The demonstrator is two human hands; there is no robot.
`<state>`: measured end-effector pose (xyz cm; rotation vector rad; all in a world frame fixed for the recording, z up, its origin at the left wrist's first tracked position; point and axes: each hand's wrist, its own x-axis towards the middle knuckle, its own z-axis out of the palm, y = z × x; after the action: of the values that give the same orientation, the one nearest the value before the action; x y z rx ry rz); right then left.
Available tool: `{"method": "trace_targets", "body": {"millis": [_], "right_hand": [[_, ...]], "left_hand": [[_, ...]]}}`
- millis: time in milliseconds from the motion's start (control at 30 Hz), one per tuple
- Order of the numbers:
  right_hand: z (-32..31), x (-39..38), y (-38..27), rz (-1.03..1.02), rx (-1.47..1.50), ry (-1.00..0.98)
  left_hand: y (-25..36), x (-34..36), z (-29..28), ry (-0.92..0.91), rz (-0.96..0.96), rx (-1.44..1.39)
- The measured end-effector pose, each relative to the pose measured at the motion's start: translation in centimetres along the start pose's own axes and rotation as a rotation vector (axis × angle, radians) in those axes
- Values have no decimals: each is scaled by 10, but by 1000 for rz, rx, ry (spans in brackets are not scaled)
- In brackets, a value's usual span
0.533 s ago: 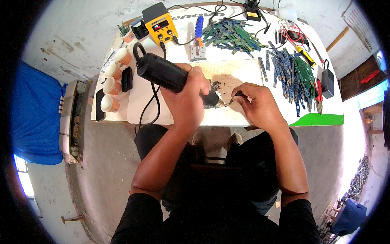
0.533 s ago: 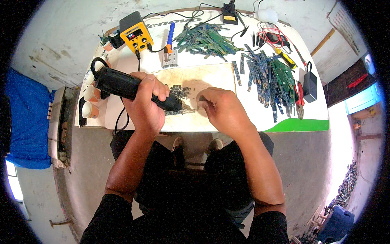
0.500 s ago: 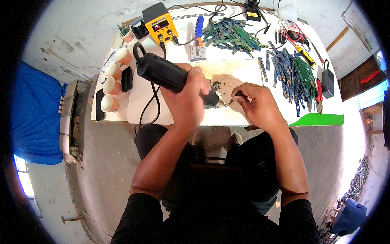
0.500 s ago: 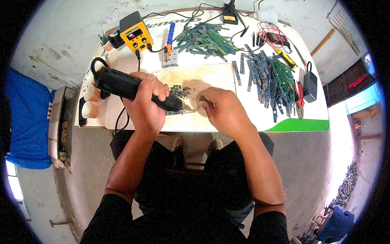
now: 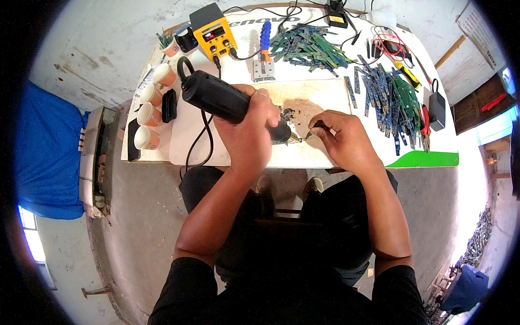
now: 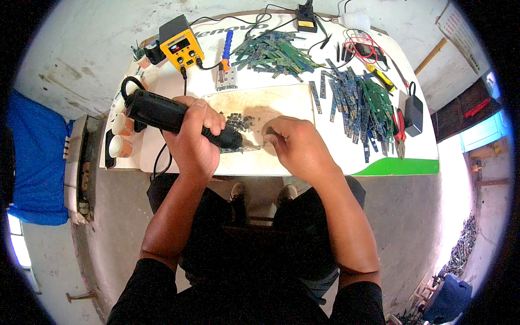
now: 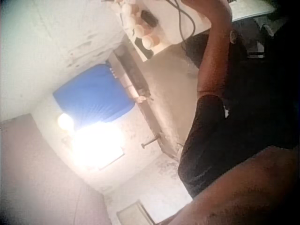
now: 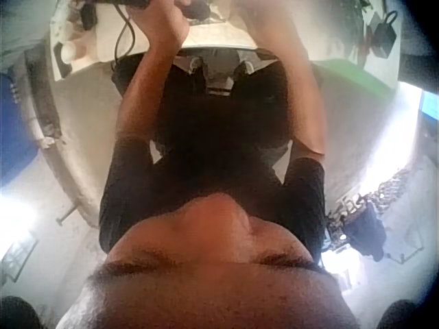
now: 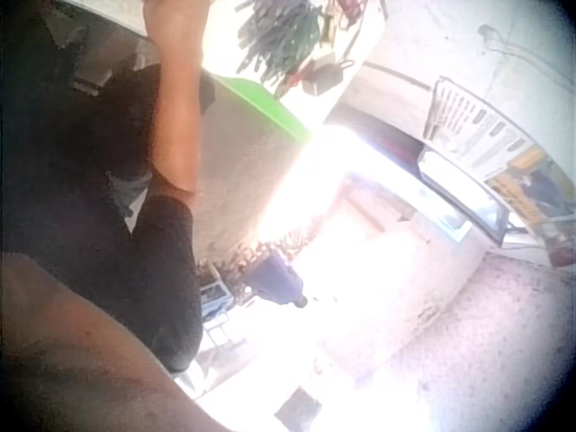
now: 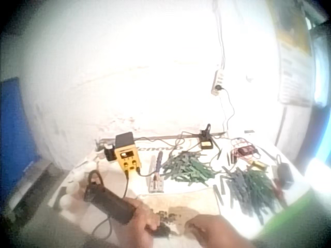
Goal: The person uses a soldering iron to apply heat to a small electronic component held with tweezers. They repeatedly heat the component and use the tweezers to adjust or remove parts, working over a wooden board on a cluttered workbench.
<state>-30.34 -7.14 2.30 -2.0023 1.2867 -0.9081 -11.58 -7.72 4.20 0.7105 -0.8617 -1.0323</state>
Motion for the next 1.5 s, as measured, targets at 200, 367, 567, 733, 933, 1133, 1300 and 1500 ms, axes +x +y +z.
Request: {"method": "trace_targets", "body": {"millis": [200, 367, 567, 733, 933, 1133, 1300, 1500], "right_hand": [[3, 0, 4, -27, -6, 22], [1, 0, 2, 2, 14, 20], [2, 0, 3, -10, 38, 36], [2, 0, 4, 20, 55, 35], [3, 0, 6, 32, 14, 25], [1, 0, 3, 59, -4, 17], [1, 1, 3, 68, 3, 11], [2, 0, 6, 48, 38, 22]], "left_hand": [[1, 1, 1, 18, -12, -10], [2, 0, 4, 37, -6, -1], [2, 1, 2, 56, -5, -2], [2, 1, 3, 50, 7, -5], [2, 1, 2, 37, 2, -23], [1, 0, 2, 40, -6, -45], [2, -1, 3, 61, -8, -6], [2, -1, 4, 32, 2, -40]]}}
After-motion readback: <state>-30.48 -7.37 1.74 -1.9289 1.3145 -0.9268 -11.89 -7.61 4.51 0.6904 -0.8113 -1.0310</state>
